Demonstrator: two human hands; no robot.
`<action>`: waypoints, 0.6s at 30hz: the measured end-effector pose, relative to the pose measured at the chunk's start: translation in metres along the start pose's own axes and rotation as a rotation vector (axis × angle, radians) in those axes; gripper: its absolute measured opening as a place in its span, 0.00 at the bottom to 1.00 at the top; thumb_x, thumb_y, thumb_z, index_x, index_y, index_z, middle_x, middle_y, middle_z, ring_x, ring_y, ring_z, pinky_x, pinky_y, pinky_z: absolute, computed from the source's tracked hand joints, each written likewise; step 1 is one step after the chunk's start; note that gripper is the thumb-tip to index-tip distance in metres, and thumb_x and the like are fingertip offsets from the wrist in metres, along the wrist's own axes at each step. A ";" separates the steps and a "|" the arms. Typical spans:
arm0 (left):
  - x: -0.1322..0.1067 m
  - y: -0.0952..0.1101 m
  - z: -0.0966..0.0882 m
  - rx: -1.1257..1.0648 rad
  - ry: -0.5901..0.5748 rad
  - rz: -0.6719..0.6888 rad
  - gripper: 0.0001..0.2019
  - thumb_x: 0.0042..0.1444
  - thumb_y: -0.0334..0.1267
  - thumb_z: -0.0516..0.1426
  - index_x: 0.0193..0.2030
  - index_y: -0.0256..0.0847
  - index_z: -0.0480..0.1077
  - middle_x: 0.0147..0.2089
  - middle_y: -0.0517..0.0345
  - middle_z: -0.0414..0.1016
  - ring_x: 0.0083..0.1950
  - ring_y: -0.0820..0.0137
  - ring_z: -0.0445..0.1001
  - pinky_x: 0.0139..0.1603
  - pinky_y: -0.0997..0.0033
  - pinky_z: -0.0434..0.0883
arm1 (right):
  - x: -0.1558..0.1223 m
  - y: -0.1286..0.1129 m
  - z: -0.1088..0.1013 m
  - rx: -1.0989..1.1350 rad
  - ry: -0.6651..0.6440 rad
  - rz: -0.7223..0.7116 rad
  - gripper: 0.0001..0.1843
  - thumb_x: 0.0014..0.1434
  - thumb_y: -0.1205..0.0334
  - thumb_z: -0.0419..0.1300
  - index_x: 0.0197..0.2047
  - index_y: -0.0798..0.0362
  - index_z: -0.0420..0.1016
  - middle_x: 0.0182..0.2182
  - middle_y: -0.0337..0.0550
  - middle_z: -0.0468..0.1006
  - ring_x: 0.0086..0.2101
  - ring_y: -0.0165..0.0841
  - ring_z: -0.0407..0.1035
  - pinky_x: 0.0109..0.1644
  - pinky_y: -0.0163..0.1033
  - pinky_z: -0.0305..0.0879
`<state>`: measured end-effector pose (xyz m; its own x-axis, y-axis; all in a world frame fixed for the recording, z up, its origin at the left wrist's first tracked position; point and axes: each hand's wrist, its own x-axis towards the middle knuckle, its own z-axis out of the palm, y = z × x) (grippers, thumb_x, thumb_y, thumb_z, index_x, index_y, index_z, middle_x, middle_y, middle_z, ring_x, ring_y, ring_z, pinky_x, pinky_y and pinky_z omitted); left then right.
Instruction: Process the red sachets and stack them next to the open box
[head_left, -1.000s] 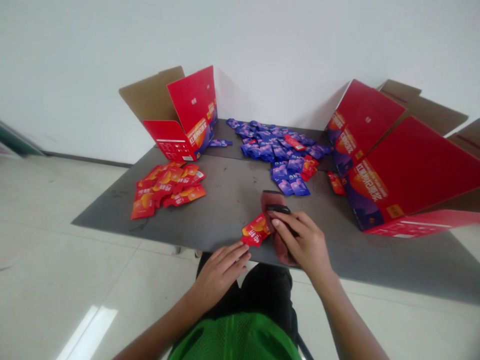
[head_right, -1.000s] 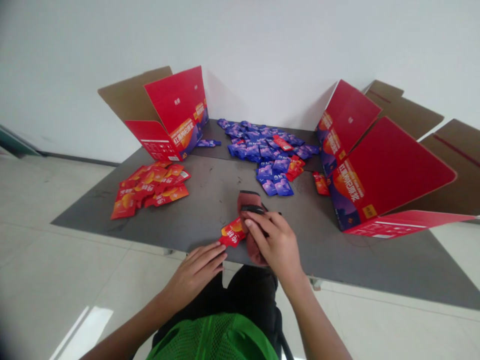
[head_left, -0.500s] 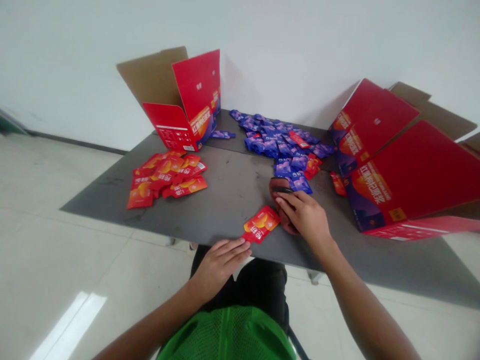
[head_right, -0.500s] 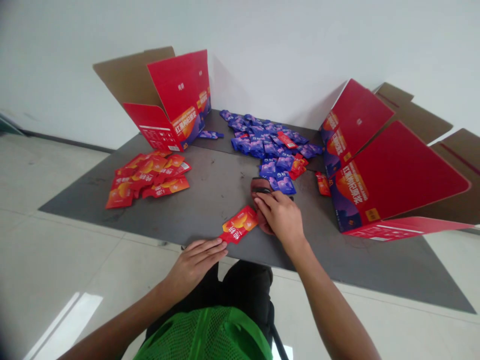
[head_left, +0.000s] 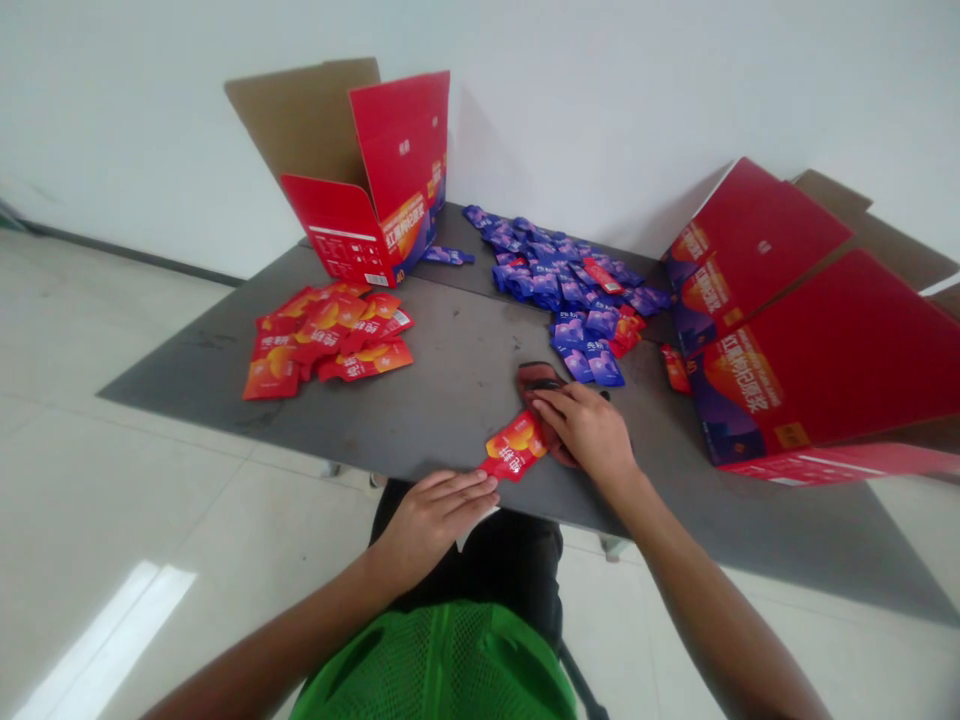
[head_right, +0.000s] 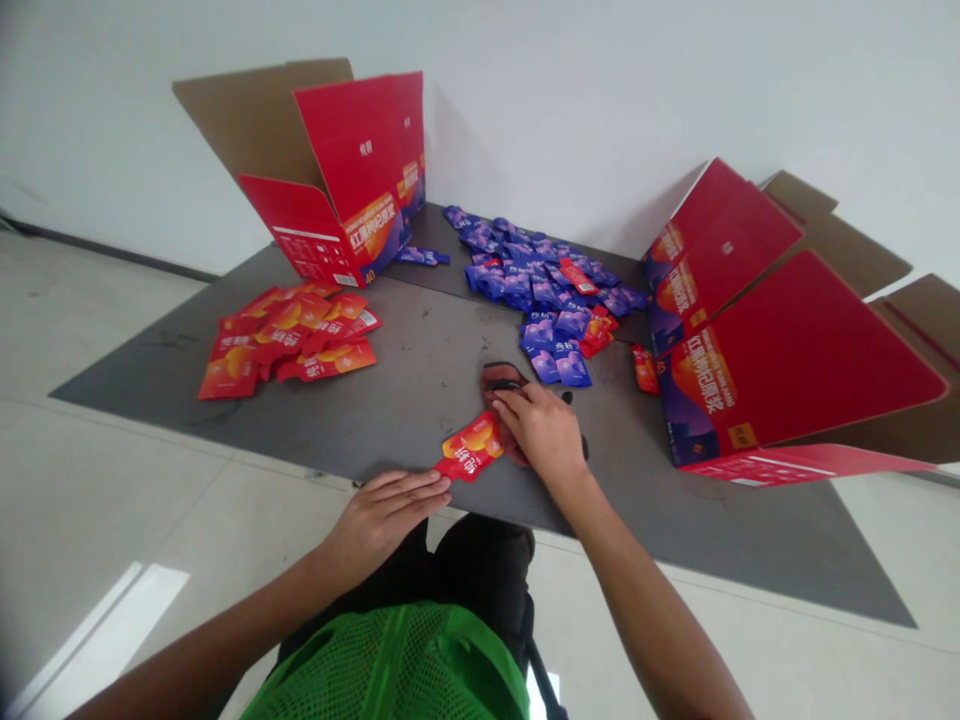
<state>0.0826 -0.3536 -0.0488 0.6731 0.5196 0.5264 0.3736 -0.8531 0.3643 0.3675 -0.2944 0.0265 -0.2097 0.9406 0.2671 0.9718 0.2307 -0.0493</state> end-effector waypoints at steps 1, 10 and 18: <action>0.000 0.000 0.000 -0.008 0.004 -0.001 0.16 0.74 0.31 0.49 0.62 0.43 0.73 0.63 0.55 0.78 0.65 0.68 0.75 0.64 0.60 0.71 | 0.002 0.007 -0.004 -0.021 0.009 0.041 0.17 0.73 0.51 0.55 0.53 0.44 0.83 0.41 0.46 0.79 0.40 0.36 0.73 0.43 0.39 0.65; 0.005 0.001 -0.001 -0.027 0.055 -0.016 0.14 0.73 0.31 0.51 0.56 0.41 0.77 0.55 0.55 0.83 0.56 0.68 0.80 0.62 0.62 0.72 | -0.015 -0.088 0.009 0.257 0.050 -0.185 0.17 0.74 0.50 0.53 0.57 0.40 0.80 0.43 0.43 0.79 0.43 0.34 0.73 0.49 0.39 0.67; 0.002 0.000 0.000 -0.054 0.033 -0.019 0.15 0.74 0.31 0.50 0.60 0.42 0.74 0.61 0.56 0.79 0.63 0.68 0.77 0.63 0.60 0.72 | 0.007 -0.001 0.001 0.045 0.048 0.079 0.17 0.73 0.50 0.55 0.54 0.44 0.83 0.42 0.45 0.79 0.40 0.36 0.73 0.43 0.38 0.65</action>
<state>0.0837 -0.3524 -0.0480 0.6445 0.5380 0.5433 0.3508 -0.8394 0.4152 0.3652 -0.2883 0.0278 -0.1266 0.9436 0.3061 0.9790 0.1685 -0.1147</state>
